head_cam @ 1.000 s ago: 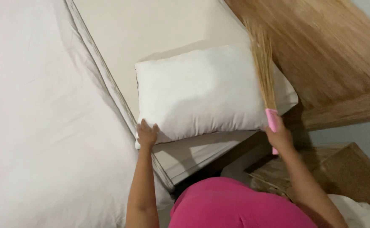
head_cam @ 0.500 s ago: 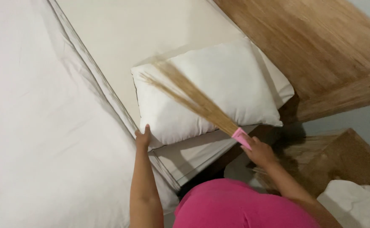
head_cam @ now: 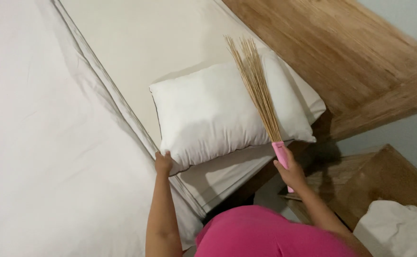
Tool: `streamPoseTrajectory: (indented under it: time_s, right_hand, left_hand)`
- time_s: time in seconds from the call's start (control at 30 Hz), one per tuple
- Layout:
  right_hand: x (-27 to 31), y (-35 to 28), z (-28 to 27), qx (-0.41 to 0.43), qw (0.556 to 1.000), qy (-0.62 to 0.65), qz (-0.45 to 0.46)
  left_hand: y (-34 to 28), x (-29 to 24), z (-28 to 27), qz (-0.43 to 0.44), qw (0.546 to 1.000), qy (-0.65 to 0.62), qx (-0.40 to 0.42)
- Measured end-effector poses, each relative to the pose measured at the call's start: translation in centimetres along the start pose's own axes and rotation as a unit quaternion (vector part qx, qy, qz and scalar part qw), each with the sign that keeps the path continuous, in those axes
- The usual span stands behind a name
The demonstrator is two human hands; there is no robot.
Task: The person uses a small broom to sweep a white pillow and the bedsheet on a bed. They then pick up a white cloth from a nearby wooden nightstand and fold it into a small bundle.
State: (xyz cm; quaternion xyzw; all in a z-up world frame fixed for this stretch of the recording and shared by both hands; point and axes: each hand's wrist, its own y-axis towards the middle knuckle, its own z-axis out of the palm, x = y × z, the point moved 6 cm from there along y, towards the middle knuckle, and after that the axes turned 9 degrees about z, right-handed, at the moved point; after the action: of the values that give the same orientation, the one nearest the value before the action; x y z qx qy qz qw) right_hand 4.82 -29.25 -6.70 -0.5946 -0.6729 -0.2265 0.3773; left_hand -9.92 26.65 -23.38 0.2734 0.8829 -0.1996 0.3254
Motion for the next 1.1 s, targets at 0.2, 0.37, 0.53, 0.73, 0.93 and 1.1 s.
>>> streamPoseTrajectory:
  time_s: [0.2, 0.37, 0.53, 0.73, 0.93, 1.1]
  right_hand:
    - [1.9, -1.9, 0.0, 0.009, 0.998, 0.055, -0.020]
    - [6.9, -4.3, 0.8, 0.044, 0.998, 0.038, 0.000]
    - [12.0, -6.6, 5.5, 0.091, 0.995, 0.031, -0.012]
    - [20.0, -10.9, 13.2, 0.228, 0.970, 0.018, -0.083]
    - [25.4, -16.3, 19.4, 0.290, 0.933, 0.024, -0.210]
    - [27.0, -18.6, 19.1, 0.357, 0.914, 0.018, -0.193]
  left_hand:
    - [-2.0, -0.8, -0.8, 0.035, 0.999, -0.016, 0.023]
    - [-5.3, -1.6, -2.5, 0.047, 0.998, -0.035, 0.023]
    - [-11.4, -3.3, -6.0, 0.040, 0.996, -0.044, 0.065]
    - [-19.4, -7.7, -5.7, 0.095, 0.908, -0.365, 0.183]
    - [-22.5, -8.3, -8.3, 0.016, 0.838, -0.510, 0.193]
    - [-20.7, -2.7, -12.8, 0.054, 0.866, -0.491, 0.074]
